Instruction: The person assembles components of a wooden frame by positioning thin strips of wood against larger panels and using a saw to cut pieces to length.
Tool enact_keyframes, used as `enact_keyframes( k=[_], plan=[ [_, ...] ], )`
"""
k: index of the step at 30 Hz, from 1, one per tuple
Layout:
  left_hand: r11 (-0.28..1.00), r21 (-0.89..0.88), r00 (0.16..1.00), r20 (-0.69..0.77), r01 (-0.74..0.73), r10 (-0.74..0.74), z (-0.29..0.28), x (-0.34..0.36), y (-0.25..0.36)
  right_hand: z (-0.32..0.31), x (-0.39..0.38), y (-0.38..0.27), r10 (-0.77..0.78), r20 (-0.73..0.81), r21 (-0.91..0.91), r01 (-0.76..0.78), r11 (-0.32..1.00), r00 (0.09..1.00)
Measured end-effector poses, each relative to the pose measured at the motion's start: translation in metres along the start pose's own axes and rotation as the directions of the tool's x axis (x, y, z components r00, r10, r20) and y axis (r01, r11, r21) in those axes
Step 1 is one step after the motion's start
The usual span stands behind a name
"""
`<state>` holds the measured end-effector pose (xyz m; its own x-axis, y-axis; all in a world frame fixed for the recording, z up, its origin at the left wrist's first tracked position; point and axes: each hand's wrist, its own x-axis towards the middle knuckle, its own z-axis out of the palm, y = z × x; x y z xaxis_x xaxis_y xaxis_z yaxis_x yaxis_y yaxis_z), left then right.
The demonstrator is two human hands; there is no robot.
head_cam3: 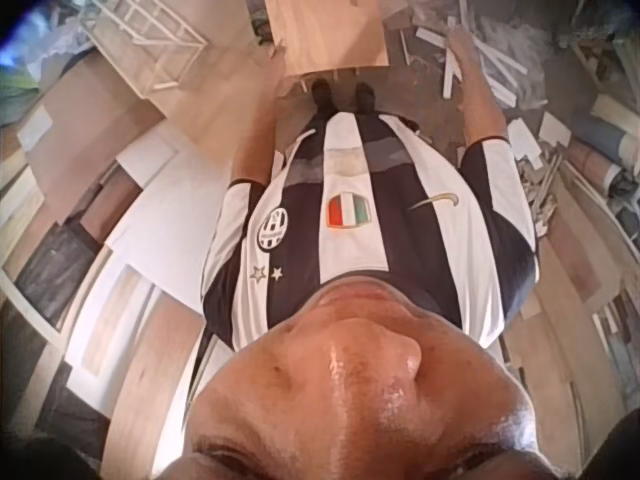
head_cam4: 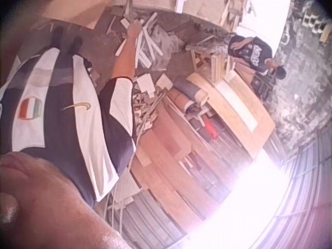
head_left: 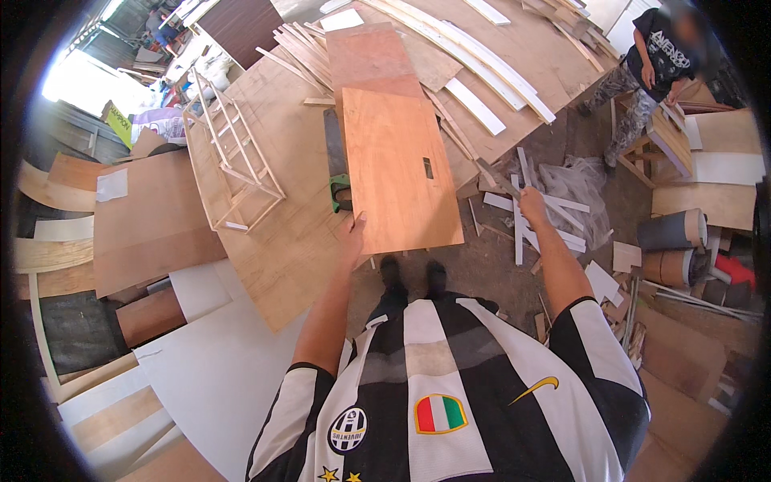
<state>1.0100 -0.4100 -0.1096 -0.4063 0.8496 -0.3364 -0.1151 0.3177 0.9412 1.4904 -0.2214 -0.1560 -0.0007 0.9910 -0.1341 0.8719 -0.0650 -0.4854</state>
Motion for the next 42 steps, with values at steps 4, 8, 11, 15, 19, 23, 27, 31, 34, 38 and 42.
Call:
enact_keyframes(
  k=[4,8,11,15,19,23,27,31,34,38,42],
  plan=[
    [0.998,0.042,0.998,0.005,-0.055,0.055,-0.003,-0.010,-0.004,-0.012,-0.021,0.024,0.261,0.052,0.273,-0.265,0.925,0.964],
    [0.967,0.225,0.992,-0.006,-0.120,0.124,-0.018,-0.022,-0.020,0.006,-0.050,0.000,0.138,-0.170,-0.091,-0.155,0.984,0.976],
    [0.948,0.217,0.973,0.041,-0.232,0.229,-0.011,-0.037,-0.014,0.035,-0.047,-0.043,-0.067,-0.008,0.175,0.067,0.982,0.998],
    [0.917,0.330,0.973,0.033,-0.225,0.227,-0.009,-0.092,0.037,0.054,-0.057,-0.166,-0.208,0.108,0.391,0.150,0.908,0.972],
    [0.858,0.353,0.920,0.027,-0.374,0.390,-0.028,-0.126,0.049,0.074,-0.070,-0.240,-0.167,-0.139,0.541,0.216,0.813,0.976],
    [0.723,0.418,0.804,0.032,-0.550,0.594,-0.058,-0.152,0.057,0.091,-0.080,-0.277,-0.159,-0.212,0.572,0.255,0.780,0.964],
    [0.748,0.489,0.868,0.038,-0.448,0.495,-0.114,-0.183,0.039,0.112,-0.092,-0.306,-0.233,-0.229,0.565,0.324,0.759,0.945],
    [0.809,0.428,0.888,-0.034,-0.403,0.459,-0.173,-0.212,0.017,0.125,-0.129,-0.342,-0.371,-0.115,0.588,0.364,0.722,0.921],
    [0.816,0.347,0.842,-0.117,-0.462,0.526,-0.207,-0.240,0.010,0.136,-0.163,-0.362,-0.485,0.024,0.618,0.368,0.694,0.874],
    [0.915,0.250,0.929,-0.114,-0.316,0.352,-0.258,-0.270,-0.015,0.147,-0.210,-0.386,-0.591,0.088,0.479,0.486,0.731,0.802],
    [0.943,0.140,0.942,-0.110,-0.301,0.317,-0.287,-0.278,-0.038,0.157,-0.245,-0.391,-0.426,0.108,0.897,0.097,0.432,0.898]
  ],
)
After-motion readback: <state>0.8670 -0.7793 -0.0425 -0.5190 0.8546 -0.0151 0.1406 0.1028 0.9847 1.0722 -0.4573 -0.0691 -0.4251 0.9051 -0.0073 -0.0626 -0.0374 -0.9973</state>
